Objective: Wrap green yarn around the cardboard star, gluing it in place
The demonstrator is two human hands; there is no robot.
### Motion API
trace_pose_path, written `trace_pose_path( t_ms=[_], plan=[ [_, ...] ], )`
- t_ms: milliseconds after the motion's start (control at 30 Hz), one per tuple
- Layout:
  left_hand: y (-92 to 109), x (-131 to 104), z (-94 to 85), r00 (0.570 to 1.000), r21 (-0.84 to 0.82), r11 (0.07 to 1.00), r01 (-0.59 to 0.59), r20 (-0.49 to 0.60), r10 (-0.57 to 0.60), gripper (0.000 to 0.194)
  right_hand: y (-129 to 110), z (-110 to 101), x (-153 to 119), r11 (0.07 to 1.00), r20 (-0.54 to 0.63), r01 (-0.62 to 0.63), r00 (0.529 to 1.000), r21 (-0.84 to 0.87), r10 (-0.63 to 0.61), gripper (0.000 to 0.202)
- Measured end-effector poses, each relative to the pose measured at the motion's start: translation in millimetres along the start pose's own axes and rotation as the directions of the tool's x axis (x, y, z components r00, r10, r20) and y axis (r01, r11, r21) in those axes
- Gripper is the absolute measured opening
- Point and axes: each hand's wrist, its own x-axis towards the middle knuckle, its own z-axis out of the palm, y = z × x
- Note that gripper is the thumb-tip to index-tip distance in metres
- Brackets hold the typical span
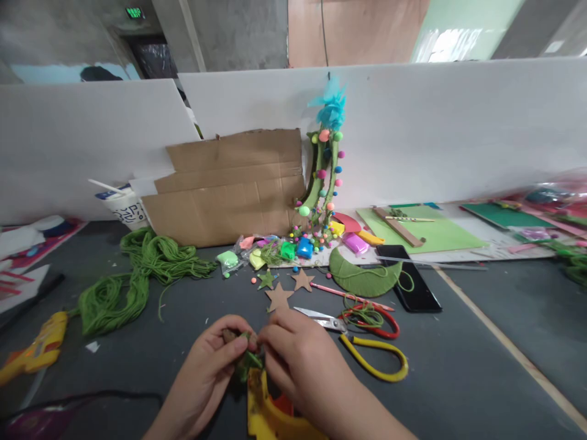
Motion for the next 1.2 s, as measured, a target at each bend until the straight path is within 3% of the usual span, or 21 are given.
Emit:
trace_pose_path(
  t_ms=[133, 200, 300, 633, 733, 900, 1200],
  plan=[
    [-1.8, 0.5, -1.2, 1.0, 0.039, 0.999, 0.002, -0.021, -0.001, 0.01, 0.0, 4.6, 1.3, 0.993, -0.059, -0.114, 0.992, 0.023, 0.116, 0.015],
    [-2.0, 0.6, -1.9, 1.0, 0.033, 0.999, 0.004, -0.028, -0.003, 0.01, 0.4, 6.5, 1.8, 0.987, -0.03, -0.149, 0.988, 0.06, 0.151, 0.018],
    [-1.6, 0.7, -2.2, 1.0, -0.004, 1.0, 0.012, -0.023, -0.012, 0.01, 1.0, 7.3, 1.7, 0.988, 0.017, -0.131, 0.991, 0.078, 0.131, 0.021],
    [-2.0, 0.6, -0.7, 0.999, 0.008, 0.999, 0.033, -0.03, -0.033, 0.01, 4.8, 8.8, -3.8, 0.987, -0.005, -0.015, 1.0, -0.157, 0.015, 0.021],
    [-2.2, 1.7, -3.3, 0.998, 0.152, 0.988, -0.019, -0.059, 0.028, 0.009, 4.7, 8.0, -4.0, 0.981, 0.022, 0.008, 1.0, -0.193, -0.004, 0.021],
    [0.4, 4.5, -6.9, 0.989, 0.54, 0.839, -0.069, -0.071, 0.127, 0.009, 4.4, 6.4, -2.7, 0.965, 0.046, 0.052, 0.998, -0.256, -0.042, 0.017],
    [3.1, 3.1, 0.6, 0.998, 0.684, 0.727, -0.057, 0.041, 0.04, 0.003, 15.5, 8.9, -0.7, 0.924, 0.122, 0.145, 0.987, -0.354, -0.108, 0.013]
  ],
)
